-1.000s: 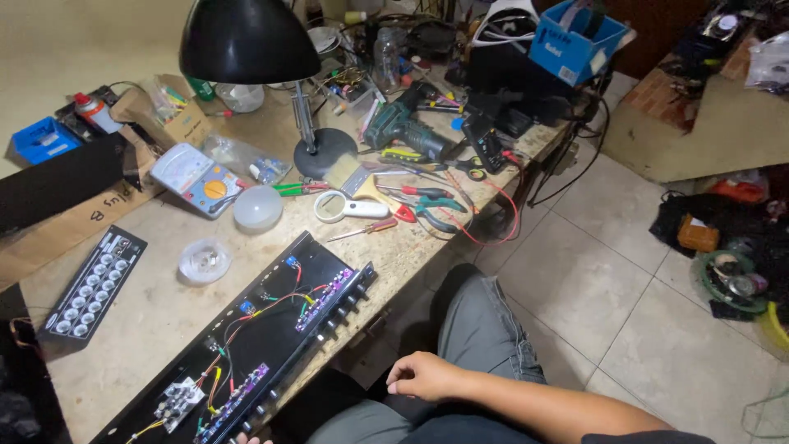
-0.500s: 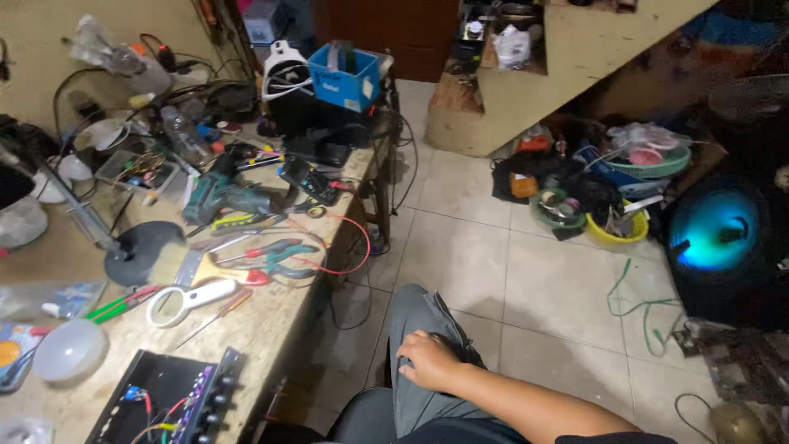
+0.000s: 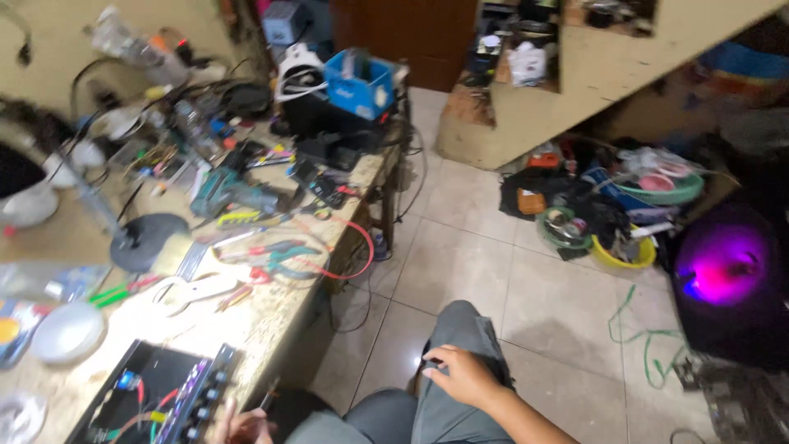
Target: Assembling and wiring the front panel of an electronic audio device on a workbench
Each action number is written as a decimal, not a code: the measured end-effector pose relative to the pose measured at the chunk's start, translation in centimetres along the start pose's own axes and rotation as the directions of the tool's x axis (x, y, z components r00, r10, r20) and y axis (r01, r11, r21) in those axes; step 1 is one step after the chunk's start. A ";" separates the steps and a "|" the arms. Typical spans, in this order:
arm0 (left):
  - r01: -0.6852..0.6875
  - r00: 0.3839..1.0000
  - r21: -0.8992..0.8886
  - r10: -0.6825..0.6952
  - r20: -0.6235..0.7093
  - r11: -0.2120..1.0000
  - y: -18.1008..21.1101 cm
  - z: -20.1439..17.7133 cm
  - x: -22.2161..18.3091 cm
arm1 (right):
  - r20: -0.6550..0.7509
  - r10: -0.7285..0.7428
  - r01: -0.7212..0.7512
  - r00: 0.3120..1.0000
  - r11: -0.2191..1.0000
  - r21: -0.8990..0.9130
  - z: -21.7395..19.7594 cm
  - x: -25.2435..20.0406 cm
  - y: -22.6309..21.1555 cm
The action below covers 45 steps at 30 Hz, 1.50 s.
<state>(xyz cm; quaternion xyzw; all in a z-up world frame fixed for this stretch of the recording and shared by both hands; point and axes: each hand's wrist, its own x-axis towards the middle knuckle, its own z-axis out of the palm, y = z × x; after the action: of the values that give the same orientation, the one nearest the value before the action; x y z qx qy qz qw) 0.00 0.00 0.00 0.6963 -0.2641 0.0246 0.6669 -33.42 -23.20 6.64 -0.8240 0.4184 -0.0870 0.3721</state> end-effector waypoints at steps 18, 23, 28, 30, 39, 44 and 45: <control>-0.103 0.992 0.736 0.121 0.029 0.669 19.0 -18.0 13.9 | 0.595 0.164 -0.087 0.786 0.984 -0.157 4.7 1.4 -7.6; 0.194 0.981 0.853 -0.076 -0.180 0.484 12.9 -26.1 23.4 | 0.614 0.048 0.194 0.788 0.927 -0.322 7.6 6.5 -2.9; 0.177 0.976 0.970 0.096 -0.195 0.168 4.0 -32.4 31.2 | 0.576 0.148 0.122 0.804 0.907 -0.403 8.1 9.0 -3.0; 0.333 0.925 0.943 -0.198 -0.324 0.016 1.5 -34.1 33.8 | 0.515 0.300 -0.015 0.803 0.874 -0.486 7.5 9.7 -4.2; 0.245 0.968 0.955 -0.020 -0.252 -0.165 -2.4 -41.2 31.2 | 0.796 0.447 -0.196 0.407 0.894 -0.402 4.1 20.1 -4.8; 0.148 0.981 0.940 0.164 -0.101 -0.306 5.3 -37.9 24.0 | 0.705 0.303 0.060 0.641 0.896 -0.440 -1.2 21.4 -3.0; 0.106 0.969 0.941 0.245 -0.025 -0.322 7.7 -36.7 22.1 | 0.678 0.325 0.056 0.659 0.878 -0.475 -2.7 21.5 -3.1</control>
<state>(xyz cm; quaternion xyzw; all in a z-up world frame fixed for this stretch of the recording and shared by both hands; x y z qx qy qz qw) 27.59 27.42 19.60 0.9203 -0.1014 0.3443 -0.1557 -19.06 -39.72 7.12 -0.8156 0.3007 0.3846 0.3107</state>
